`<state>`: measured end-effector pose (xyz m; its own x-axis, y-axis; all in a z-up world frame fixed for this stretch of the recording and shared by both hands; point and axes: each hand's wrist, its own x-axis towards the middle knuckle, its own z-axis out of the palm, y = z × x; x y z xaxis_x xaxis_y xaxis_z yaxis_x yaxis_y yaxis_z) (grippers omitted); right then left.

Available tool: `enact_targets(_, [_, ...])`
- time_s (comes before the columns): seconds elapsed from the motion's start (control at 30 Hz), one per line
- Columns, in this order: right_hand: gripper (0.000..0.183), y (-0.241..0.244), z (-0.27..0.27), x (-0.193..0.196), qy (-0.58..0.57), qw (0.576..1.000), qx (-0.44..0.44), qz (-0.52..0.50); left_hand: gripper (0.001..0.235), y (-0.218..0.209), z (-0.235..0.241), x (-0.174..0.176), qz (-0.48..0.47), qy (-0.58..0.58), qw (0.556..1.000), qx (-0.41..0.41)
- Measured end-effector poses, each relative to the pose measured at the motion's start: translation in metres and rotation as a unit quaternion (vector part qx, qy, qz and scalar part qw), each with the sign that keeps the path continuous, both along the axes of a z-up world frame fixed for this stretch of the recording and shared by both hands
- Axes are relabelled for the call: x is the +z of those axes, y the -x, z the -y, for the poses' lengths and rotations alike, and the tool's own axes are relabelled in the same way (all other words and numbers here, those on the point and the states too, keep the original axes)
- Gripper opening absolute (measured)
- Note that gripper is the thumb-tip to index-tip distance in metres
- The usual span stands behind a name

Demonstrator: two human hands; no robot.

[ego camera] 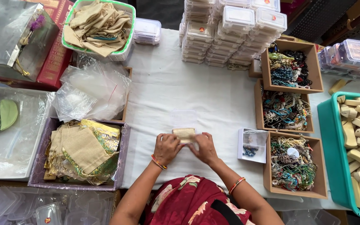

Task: The person straightens a beaded necklace on a white tablecloth, then places it into a small plastic bag. They then put the bagged necklace into a small cloth pouch, tie the pouch closed, and place it into a clear plastic container.

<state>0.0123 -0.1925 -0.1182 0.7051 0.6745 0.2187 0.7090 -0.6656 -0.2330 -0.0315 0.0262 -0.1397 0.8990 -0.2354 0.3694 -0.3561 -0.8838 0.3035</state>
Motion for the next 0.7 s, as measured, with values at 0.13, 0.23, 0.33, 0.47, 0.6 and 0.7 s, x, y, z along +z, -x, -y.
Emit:
enact_targets(0.13, [0.067,-0.05,-0.014,0.012,-0.291,0.924,-0.156,-0.191,0.06,-0.045,-0.007,-0.001,-0.013,0.246,0.966,0.077])
enact_targets(0.23, [0.077,-0.067,-0.013,0.02,-0.468,0.753,-0.226,-0.403,0.077,-0.056,-0.011,0.003,-0.052,0.449,0.886,0.101])
enact_targets(0.33, [0.055,-0.067,-0.001,0.013,-0.499,0.677,-0.215,-0.497,0.068,-0.056,-0.021,-0.014,-0.124,0.491,0.857,0.09])
enact_targets(0.47, [0.019,-0.038,0.021,-0.004,-0.297,0.891,-0.121,-0.321,0.031,-0.026,-0.023,0.008,-0.131,0.209,0.969,0.018])
enact_targets(0.6, [0.014,-0.016,0.019,0.019,-0.142,0.984,0.015,-0.109,0.026,-0.012,-0.023,0.006,-0.107,0.128,0.985,-0.038])
enact_targets(0.7, [0.021,-0.017,0.018,0.017,-0.132,0.99,0.032,-0.044,0.027,-0.01,-0.024,0.005,-0.091,0.134,0.985,-0.052])
